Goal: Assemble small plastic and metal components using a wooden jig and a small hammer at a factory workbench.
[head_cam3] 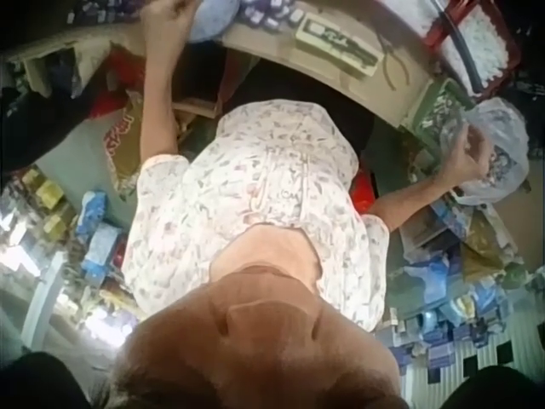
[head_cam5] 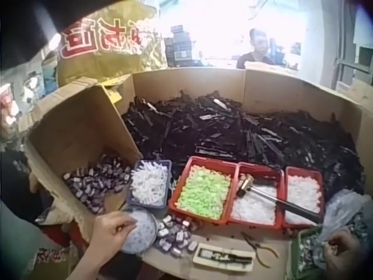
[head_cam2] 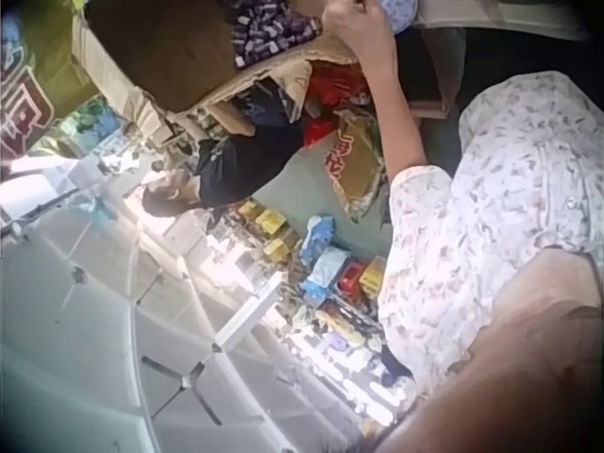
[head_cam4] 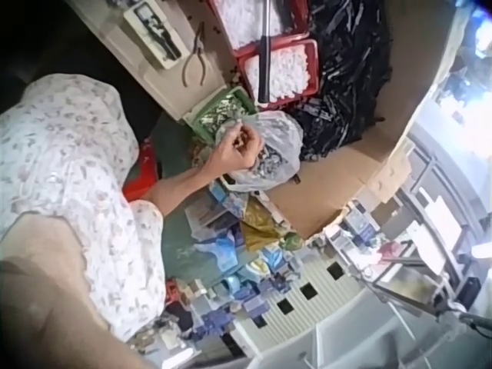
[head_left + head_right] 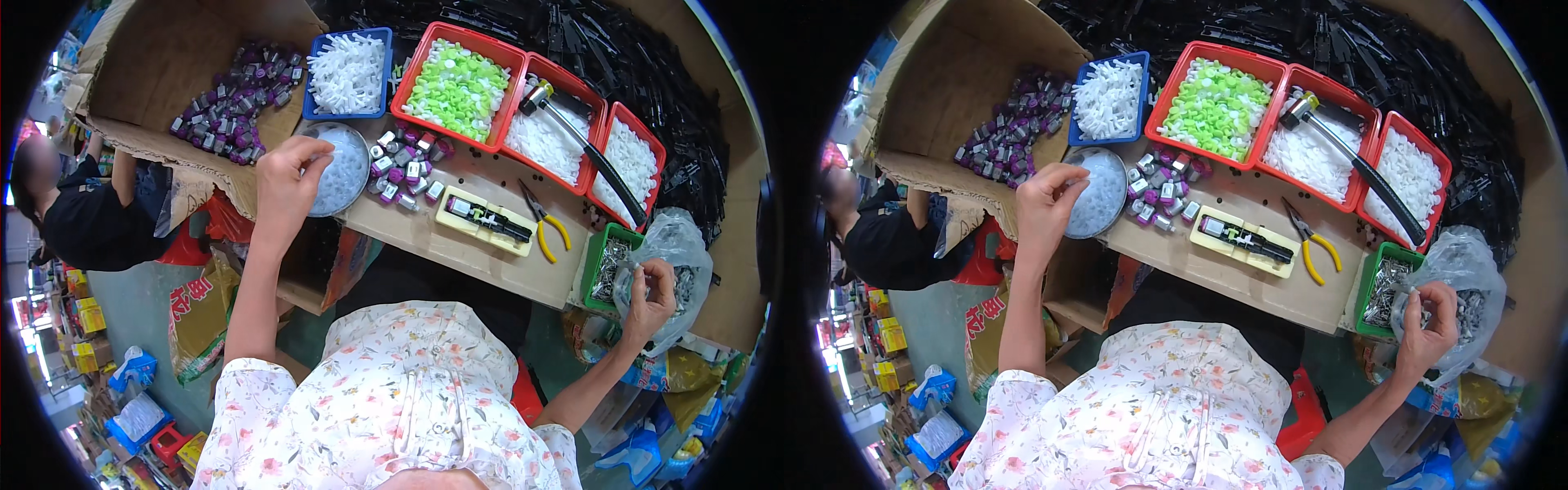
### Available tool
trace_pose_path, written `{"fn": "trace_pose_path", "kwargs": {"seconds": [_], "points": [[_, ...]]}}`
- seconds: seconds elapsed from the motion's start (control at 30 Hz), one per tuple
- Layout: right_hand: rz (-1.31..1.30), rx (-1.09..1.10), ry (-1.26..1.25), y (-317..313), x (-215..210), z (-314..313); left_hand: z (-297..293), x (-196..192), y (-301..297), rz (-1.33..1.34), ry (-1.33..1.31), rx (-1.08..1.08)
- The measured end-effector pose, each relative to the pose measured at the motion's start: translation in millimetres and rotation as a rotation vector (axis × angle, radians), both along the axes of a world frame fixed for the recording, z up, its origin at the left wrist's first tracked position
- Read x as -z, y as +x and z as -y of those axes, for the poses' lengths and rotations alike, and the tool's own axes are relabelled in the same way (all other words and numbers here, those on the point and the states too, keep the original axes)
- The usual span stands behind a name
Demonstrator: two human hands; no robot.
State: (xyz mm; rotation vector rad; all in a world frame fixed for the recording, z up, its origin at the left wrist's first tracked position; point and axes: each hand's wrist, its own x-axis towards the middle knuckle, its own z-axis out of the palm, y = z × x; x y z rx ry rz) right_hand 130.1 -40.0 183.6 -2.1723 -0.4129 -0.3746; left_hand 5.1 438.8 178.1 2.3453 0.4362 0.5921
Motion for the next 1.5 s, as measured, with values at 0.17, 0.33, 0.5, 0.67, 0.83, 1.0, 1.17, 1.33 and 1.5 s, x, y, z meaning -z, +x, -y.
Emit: {"fn": "trace_pose_path", "kwargs": {"seconds": [0.17, 0.33, 0.5, 0.67, 0.83, 1.0, 1.17, 1.33, 1.5], "points": [[-0.009, -0.016, -0.015, 0, 0, -2, -1, 0, -2, -0.030, 0.431, 0.149], [-0.011, -0.022, -0.039, -3, -2, -6, 1, 8, -1, -0.109, 0.359, 0.201], [0.004, -0.031, -0.073, -4, -6, -15, -2, 14, 0, -0.207, 0.345, 0.200], [-0.021, -0.020, -0.034, -7, -13, -37, -4, 21, -3, -0.112, 0.360, 0.215], [-0.043, -0.104, 0.075, -16, -15, -67, 4, 3, -2, -0.027, 0.288, 0.213], [-0.173, -0.349, 0.338, -30, 2, -120, 40, -6, 5, 0.053, -0.408, 0.239], [-0.290, -0.458, 0.708, -44, 8, -164, 87, -4, 13, 0.062, -0.907, 0.254], [-0.246, -0.416, 0.737, -48, 14, -167, 111, 0, 21, 0.038, -1.098, 0.304], [-0.233, -0.403, 0.756, -48, 17, -164, 114, 2, 22, 0.010, -1.123, 0.343]]}}
